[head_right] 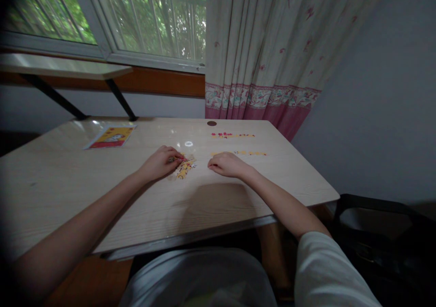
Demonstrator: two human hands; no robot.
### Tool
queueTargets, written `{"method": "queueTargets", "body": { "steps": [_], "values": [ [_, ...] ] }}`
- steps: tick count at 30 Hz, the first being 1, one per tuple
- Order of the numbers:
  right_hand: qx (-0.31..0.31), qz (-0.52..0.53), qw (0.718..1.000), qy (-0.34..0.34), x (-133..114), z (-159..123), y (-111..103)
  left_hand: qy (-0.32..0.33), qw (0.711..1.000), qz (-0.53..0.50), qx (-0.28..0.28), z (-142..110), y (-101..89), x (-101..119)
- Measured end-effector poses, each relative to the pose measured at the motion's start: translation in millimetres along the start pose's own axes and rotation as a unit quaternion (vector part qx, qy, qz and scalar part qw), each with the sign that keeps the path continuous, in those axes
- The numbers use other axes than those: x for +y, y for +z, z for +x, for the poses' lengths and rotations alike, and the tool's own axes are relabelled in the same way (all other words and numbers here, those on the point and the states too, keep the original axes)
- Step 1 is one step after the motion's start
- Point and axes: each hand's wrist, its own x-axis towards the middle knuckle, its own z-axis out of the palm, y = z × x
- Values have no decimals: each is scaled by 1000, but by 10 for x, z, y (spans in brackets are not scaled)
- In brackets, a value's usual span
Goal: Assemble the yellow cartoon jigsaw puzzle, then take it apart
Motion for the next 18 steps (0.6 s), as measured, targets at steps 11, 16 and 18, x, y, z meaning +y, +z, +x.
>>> {"method": "queueTargets", "body": {
  "steps": [11,16,18],
  "values": [
    [-2,0,1000,-5,-6,5,6,18,999,-26,-12,5,26,4],
    [3,1,1000,-6,-10,4,6,17,999,-48,-1,14,29,-6],
    [4,5,1000,-6,-9,3,9,10,998,-62,5,17,24,0]
  ]
}}
